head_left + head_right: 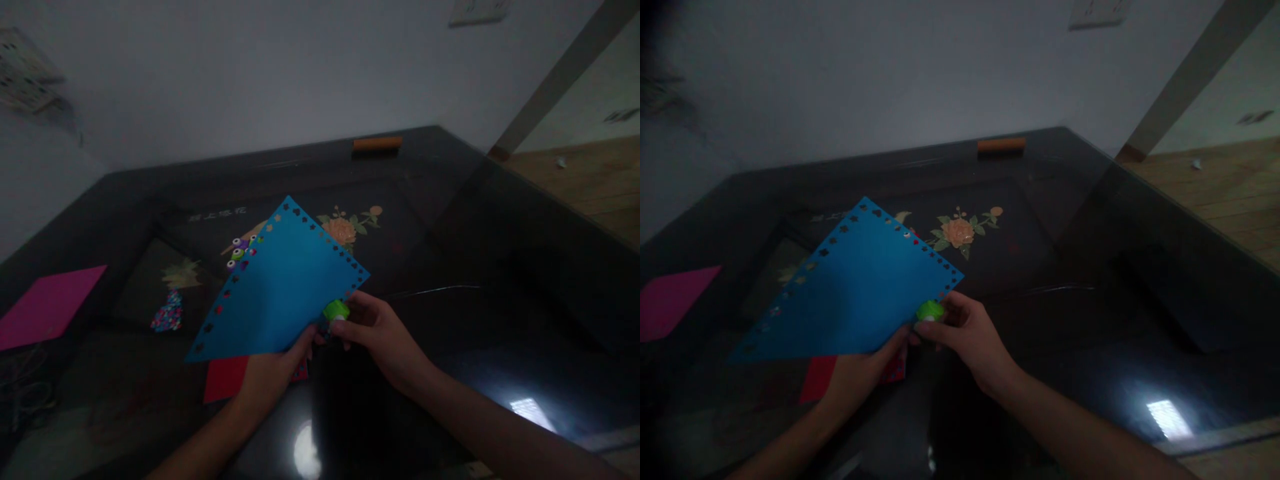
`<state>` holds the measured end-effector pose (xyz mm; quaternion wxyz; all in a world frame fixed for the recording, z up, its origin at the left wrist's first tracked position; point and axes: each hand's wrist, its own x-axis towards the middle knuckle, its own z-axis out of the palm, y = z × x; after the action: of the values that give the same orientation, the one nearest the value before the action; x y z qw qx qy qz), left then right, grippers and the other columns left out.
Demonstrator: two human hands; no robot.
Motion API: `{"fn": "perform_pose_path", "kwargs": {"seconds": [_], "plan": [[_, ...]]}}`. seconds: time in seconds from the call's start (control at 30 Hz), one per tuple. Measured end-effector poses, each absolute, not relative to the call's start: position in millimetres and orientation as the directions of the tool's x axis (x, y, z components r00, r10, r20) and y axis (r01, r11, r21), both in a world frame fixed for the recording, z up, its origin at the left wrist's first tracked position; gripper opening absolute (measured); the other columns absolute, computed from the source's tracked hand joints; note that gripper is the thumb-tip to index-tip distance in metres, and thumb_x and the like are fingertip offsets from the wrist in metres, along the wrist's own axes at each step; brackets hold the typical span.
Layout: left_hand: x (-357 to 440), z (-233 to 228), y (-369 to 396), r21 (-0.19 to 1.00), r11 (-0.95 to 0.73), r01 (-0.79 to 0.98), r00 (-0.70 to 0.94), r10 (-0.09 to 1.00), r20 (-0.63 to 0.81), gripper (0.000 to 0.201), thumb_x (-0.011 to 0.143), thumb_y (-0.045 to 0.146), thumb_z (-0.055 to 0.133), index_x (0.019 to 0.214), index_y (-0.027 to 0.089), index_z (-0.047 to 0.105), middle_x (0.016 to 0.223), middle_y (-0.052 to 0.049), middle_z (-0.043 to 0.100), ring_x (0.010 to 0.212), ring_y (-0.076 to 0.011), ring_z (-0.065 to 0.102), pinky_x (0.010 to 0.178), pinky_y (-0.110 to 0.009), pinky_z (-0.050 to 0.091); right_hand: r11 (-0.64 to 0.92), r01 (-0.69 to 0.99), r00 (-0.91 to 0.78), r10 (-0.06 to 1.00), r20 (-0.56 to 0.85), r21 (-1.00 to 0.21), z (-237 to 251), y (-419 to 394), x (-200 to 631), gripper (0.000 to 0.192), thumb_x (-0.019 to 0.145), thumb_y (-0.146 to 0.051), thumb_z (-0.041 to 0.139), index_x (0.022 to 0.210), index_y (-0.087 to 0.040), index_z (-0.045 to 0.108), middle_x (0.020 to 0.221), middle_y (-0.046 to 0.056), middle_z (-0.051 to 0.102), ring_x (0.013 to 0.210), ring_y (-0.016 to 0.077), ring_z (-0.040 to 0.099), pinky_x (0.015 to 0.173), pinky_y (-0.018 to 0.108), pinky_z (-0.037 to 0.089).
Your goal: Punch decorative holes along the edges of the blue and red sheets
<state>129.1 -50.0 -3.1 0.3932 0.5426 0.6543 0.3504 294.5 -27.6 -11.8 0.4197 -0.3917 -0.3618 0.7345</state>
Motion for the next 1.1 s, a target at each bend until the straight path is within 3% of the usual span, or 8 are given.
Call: {"fn": "perform_pose_path", "kwargs": {"seconds": [0.33,0.9,1.1], "plan": [[126.1,-9.5,-49.9,0.866,0.100,0.489,-0.040,0.995,-0.092,0.026,0.074,0.038,0.057,0.055,0.024,0.065,0.052,0.000,0.065,0.052,-0.0181,0.061,0.064,-0.030,0.050,-0.403,-0.365,-0.320,0.901,-0.294,-0.839,-4.5,-27.8,292.4,0.028,0.058,-0.026,0.082,0.081,-0.020,0.066,0.077,-0.001,0.065,0.068,0.0129,0.056,0.063,0.026,0.044],[126.5,-4.8,-49.8,0.844,0.139,0.518,-0.056,0.990,-0.128,0.028,0.071,0.044,0.058,0.050,0.025,0.063,0.050,0.000,0.064,0.051,-0.0188,0.059,0.068,-0.032,0.048,-0.386,-0.359,-0.320,0.906,-0.276,-0.850,-4.7,-26.1,293.2,0.030,0.059,-0.028,0.081,0.085,-0.022,0.067,0.086,0.001,0.069,0.077,0.0163,0.060,0.075,0.032,0.046],[127.2,-4.2,-49.9,0.862,0.159,0.481,-0.044,0.987,-0.158,0.029,0.072,0.044,0.058,0.050,0.025,0.061,0.047,0.001,0.061,0.049,-0.0178,0.058,0.062,-0.030,0.048,-0.379,-0.359,-0.326,0.907,-0.265,-0.853,-5.8,-25.9,293.3,0.029,0.059,-0.030,0.081,0.083,-0.022,0.067,0.084,0.001,0.069,0.078,0.0177,0.061,0.077,0.034,0.047]]}}
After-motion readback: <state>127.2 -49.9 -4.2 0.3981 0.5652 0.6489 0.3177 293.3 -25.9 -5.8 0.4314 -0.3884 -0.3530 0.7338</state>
